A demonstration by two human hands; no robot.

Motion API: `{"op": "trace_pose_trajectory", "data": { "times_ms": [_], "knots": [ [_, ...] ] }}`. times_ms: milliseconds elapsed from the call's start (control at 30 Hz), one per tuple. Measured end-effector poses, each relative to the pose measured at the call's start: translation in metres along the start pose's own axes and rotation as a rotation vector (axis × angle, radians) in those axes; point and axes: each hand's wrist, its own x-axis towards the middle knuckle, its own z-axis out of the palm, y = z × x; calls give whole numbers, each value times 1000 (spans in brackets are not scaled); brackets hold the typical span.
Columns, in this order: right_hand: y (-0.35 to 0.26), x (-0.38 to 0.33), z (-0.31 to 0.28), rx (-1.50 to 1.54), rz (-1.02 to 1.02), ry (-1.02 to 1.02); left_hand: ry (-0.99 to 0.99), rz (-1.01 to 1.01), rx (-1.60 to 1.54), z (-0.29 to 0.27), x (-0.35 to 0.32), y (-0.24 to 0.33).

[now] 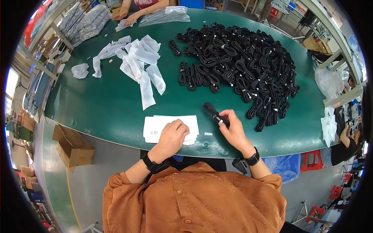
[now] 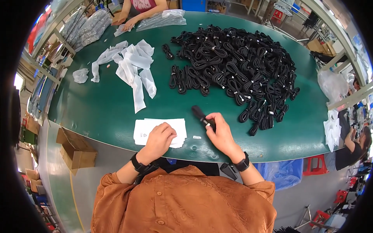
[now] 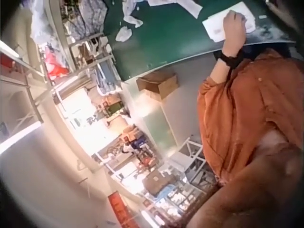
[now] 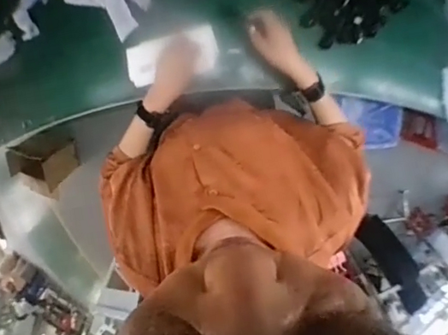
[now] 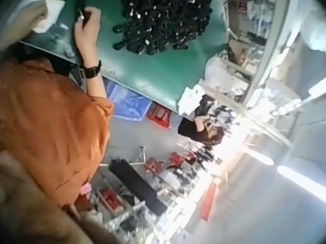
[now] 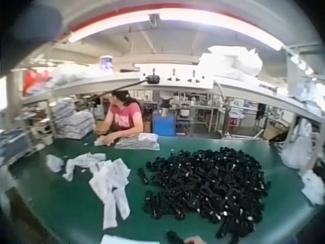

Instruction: Manually wrapping small black electronic components into individual white protective paper sleeves at a workbench.

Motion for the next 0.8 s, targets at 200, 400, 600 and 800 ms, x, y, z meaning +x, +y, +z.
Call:
{"op": "trace_pose_trajectory", "data": {
  "times_ms": [200,400,600,800],
  "knots": [
    [-28,-26,-10,9,-151,-106,20,-310,-290,1,3,1],
    [-24,-35,-16,-59,-276,-277,-17,-439,-410,1,3,3],
    [-13,-29,-10,272,60,-360,32,-142,-340,-1,6,16],
    [-11,-29,1,619,364,-414,10,140,-196,-10,17,28]
  ]
}}
